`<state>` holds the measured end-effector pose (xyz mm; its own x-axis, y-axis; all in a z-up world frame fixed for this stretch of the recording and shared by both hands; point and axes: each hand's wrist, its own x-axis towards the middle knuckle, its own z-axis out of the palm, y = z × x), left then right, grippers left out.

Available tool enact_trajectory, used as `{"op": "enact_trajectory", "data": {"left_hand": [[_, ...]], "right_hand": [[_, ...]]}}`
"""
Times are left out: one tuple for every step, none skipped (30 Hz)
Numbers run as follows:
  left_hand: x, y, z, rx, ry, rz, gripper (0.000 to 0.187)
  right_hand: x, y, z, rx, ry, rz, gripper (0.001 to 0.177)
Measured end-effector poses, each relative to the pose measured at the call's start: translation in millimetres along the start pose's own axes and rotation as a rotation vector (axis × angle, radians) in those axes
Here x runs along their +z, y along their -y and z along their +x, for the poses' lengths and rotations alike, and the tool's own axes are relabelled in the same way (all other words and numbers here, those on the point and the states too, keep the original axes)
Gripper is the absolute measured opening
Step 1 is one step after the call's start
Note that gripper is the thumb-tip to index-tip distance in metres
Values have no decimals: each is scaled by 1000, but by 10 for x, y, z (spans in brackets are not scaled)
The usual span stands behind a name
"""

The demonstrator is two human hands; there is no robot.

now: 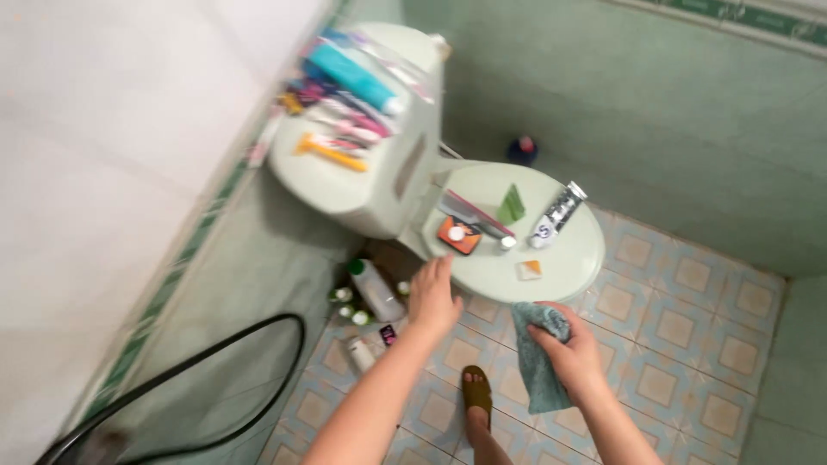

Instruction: Wiping down and organizing various bathroom toiletries on a toilet tank and shelf.

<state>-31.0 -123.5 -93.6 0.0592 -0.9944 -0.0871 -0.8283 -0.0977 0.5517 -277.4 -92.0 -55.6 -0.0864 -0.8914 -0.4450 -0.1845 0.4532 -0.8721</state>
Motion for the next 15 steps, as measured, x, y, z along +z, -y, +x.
{"op": "enact_trajectory", "data": {"left_hand": [[172,80,267,0,23,-6,83],[346,177,496,59,33,129,80],[520,284,709,122,43,261,77],[700,389,923,123,61,257,77],[876,499,1122,171,104,366,73],[1047,610,1294,219,147,475,69],[1199,714,1441,219,166,469,69],[1339,830,1562,269,183,532,64],[1469,946,1664,320,200,594,58],[1530,1019,1720,316,216,589,58],[1578,1087,1762,360,212,637,58],[1613,1144,1805,406,204,685,59],[1598,1143,1798,404,217,681,59],[1578,1130,1799,397,231,646,57],[1546,1112,1790,390,245,613,55]], "right_hand": [[-24,-40,139,21,-10,-3,42],[-35,-92,253,31,23,-14,42],[-35,-146,354,42,57,-24,42],[-31,-178,459,60,51,-26,42],[-20,-210,551,83,66,-35,43],[-8,-237,624,109,83,-45,43],[-17,-344,707,128,79,-47,43],[-17,-454,774,155,87,-30,42],[-16,-558,820,182,95,-13,42],[-4,-625,853,198,97,-16,42],[6,-684,867,212,104,5,42],[13,-734,872,223,111,27,41],[32,-744,865,236,111,24,41],[47,-743,856,251,118,19,41],[62,-733,831,267,126,13,41]]}}
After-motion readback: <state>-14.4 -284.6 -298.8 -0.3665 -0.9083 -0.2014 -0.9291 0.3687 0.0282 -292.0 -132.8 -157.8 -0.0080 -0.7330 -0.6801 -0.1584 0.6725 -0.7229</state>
